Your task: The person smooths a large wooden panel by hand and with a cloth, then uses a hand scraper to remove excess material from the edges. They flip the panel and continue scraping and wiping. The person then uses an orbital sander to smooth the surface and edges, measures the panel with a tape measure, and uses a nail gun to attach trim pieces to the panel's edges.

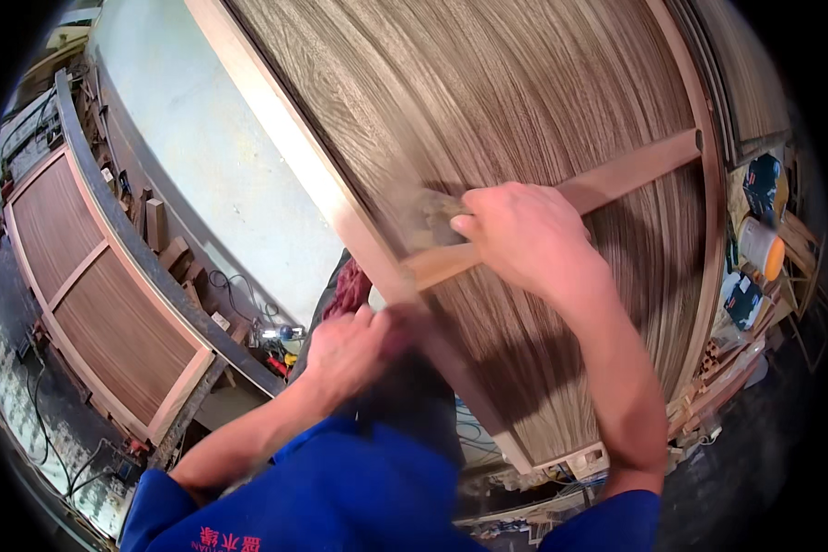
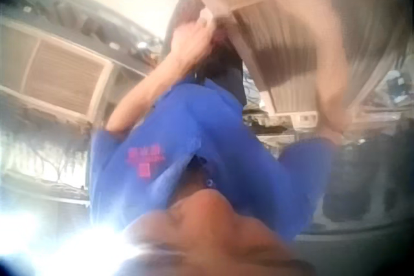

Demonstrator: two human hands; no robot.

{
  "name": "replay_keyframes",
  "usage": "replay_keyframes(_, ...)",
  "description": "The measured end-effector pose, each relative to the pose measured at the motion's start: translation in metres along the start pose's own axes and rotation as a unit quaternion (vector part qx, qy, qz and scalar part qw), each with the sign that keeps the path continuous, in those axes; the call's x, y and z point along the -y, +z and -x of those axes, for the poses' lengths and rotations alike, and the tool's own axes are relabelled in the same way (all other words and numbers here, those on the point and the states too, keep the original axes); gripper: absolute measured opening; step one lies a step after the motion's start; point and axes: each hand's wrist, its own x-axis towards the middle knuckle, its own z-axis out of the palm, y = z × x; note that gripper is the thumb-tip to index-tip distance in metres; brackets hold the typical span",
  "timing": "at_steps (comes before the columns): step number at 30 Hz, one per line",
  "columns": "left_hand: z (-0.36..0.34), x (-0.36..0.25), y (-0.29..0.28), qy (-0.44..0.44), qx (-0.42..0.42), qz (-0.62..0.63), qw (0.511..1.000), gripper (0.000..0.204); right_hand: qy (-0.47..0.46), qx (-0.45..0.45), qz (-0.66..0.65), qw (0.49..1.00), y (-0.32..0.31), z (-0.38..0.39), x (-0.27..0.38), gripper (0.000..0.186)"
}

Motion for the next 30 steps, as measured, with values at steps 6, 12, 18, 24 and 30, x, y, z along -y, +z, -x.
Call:
replay_keyframes(6, 0.032, 0.022, 0.000, -0.092, -0.068, 0.125, 0.986, 0.030, -0.046, 0.166, 0.047, 0.984, -0.015, -0.051, 0.019, 0.034)
replay_keyframes(12, 0.031, 0.016, -0.002, -0.140, -0.073, 0.157, 0.975, 0.026, -0.061, 0.237, 0.000, 0.970, -0.021, -0.072, 0.007, 0.033)
replay_keyframes(18, 0.037, 0.011, -0.006, -0.160, -0.054, 0.180, 0.969, 0.028, -0.091, 0.286, -0.094, 0.949, -0.041, -0.072, -0.005, 0.034)
replay_keyframes(24, 0.046, -0.003, -0.029, -0.181, -0.130, 0.415, 0.882, 0.026, -0.084, 0.172, -0.087, 0.978, -0.018, -0.027, 0.004, 0.035)
replay_keyframes(30, 0.043, -0.007, -0.027, -0.231, -0.112, 0.402, 0.879, 0.026, 0.020, 0.099, -0.103, 0.990, -0.015, 0.011, 0.012, 0.030)
